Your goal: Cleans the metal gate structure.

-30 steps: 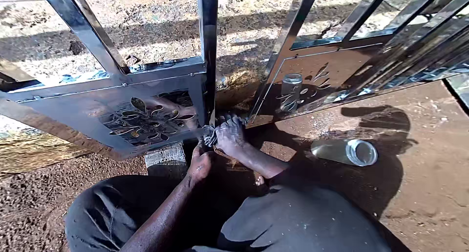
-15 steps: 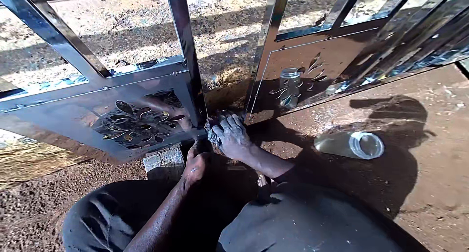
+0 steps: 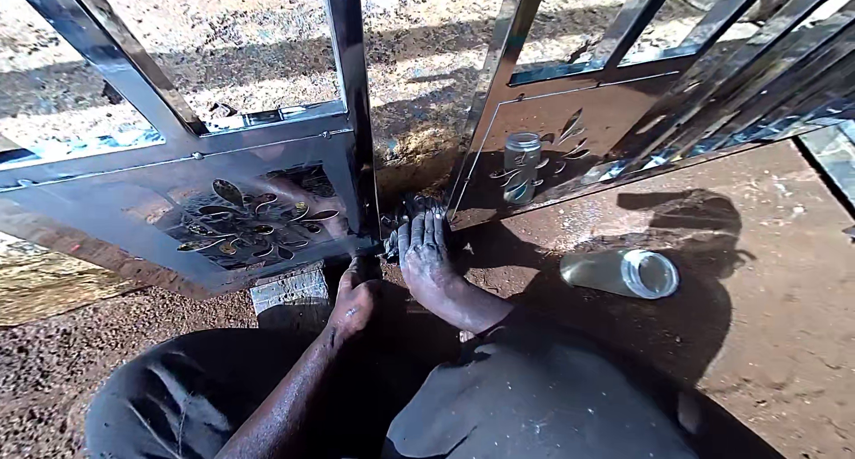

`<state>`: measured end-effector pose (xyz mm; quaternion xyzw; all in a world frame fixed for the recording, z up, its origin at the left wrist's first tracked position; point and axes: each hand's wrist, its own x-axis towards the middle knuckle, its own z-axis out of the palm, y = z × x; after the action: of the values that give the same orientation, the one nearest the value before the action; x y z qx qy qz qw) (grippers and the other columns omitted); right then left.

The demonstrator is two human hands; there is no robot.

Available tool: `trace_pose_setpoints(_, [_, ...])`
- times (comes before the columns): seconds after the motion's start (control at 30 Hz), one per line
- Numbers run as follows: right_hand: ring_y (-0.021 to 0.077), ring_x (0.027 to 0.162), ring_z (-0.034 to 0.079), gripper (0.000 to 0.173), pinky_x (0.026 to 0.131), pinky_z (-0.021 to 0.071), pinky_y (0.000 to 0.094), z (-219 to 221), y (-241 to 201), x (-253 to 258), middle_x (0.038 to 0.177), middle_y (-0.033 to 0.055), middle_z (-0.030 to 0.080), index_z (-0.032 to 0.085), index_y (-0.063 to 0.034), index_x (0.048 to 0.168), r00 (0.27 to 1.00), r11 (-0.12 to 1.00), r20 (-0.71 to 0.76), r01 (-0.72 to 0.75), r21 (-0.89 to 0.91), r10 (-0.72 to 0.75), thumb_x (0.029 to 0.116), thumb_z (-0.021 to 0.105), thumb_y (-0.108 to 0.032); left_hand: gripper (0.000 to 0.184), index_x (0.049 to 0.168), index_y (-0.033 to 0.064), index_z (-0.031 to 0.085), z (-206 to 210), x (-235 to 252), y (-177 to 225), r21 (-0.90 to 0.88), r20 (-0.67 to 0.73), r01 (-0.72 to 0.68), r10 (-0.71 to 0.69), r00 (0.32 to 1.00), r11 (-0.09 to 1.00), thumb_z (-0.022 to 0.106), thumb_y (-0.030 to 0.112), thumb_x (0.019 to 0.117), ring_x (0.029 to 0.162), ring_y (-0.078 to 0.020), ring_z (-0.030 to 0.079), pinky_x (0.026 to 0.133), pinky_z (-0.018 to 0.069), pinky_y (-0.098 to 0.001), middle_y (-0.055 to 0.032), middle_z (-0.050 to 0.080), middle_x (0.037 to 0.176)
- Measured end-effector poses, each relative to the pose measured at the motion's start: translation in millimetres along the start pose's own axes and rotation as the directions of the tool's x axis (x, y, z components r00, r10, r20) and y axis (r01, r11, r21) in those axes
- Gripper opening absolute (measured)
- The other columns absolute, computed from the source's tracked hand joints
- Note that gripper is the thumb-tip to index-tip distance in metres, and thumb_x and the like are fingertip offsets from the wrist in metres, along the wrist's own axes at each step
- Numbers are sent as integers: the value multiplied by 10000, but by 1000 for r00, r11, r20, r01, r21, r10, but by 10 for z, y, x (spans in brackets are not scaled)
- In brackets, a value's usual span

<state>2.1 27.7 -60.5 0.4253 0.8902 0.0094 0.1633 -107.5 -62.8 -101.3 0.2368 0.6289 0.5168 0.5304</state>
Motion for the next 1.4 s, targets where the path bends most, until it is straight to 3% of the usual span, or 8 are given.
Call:
trace_pose_setpoints(0.2, [493,1279,533,512,1002,456,654,-360,44,407,1353,333,556,578,116,1299,940,989,341,-42,142,-9,915,718,-193,527,1341,19,559,-28,-5,-30,9,2,3,-3,1000,1000,511,-57,822,1002,-131,660,850,556,-311,-88,682,1162])
trace_pose_setpoints(0.33, [490,1498,310,527,1248,180,577,-12,20,2,1574,368,338,345,114,1534,1000,997,-14,-24,72,25,1053,417,-87,518,1332,7,558,-27,-5,3,-2,8,12,-12,1000,1000,522,-60,820,988,-134,659,841,551,-307,-94,681,1141])
trace_pose_setpoints(0.57, [490,1377,453,435,1149,298,643,-62,-30,346,1431,352,503,497,118,1405,995,996,75,-74,53,70,1026,474,-93,519,1317,27,571,-36,-7,-23,-23,13,18,-18,1000,1000,532,-49,805,948,-139,666,800,559,-312,-90,689,1113])
trace_pose_setpoints(0.83, [425,1466,412,596,1165,313,614,524,65,-134,1578,299,395,419,74,1519,927,994,-374,-46,-99,6,955,578,-38,520,1357,21,536,3,-23,-17,-27,-7,6,-6,1000,1000,513,-37,840,977,-124,659,836,553,-304,-87,681,1130])
trace_pose_setpoints(0.97, [448,1328,559,344,1173,364,553,409,-85,65,1372,297,608,660,70,1262,879,984,-458,174,43,-135,938,584,-13,564,1405,5,490,16,1,-39,-32,5,7,-7,1000,999,553,-43,847,994,-126,668,858,561,-312,-98,682,1155])
trace_pose_setpoints(1.17, [316,1519,309,453,1258,97,560,30,450,165,1559,101,493,623,-150,1426,941,786,-49,308,536,-335,1021,551,-338,554,1401,10,506,-43,43,-73,-20,43,12,-11,999,1000,537,-41,850,1069,-139,663,904,559,-322,-101,676,1222])
trace_pose_setpoints(1.3, [306,1216,600,328,1102,394,546,-151,498,305,1206,159,693,760,-51,1133,964,659,-24,200,725,-266,1059,501,-239,573,1406,11,505,-51,52,-91,-19,42,3,-2,999,1000,530,-34,835,1074,-139,659,903,557,-324,-106,669,1234])
trace_pose_setpoints(1.4, [309,1199,621,314,1087,417,549,-200,378,392,1196,168,696,731,-36,1134,993,709,15,74,702,-118,984,643,-297,545,1377,13,524,-60,48,-85,-12,40,6,-5,999,1000,535,-17,833,1046,-133,664,887,558,-322,-98,680,1195])
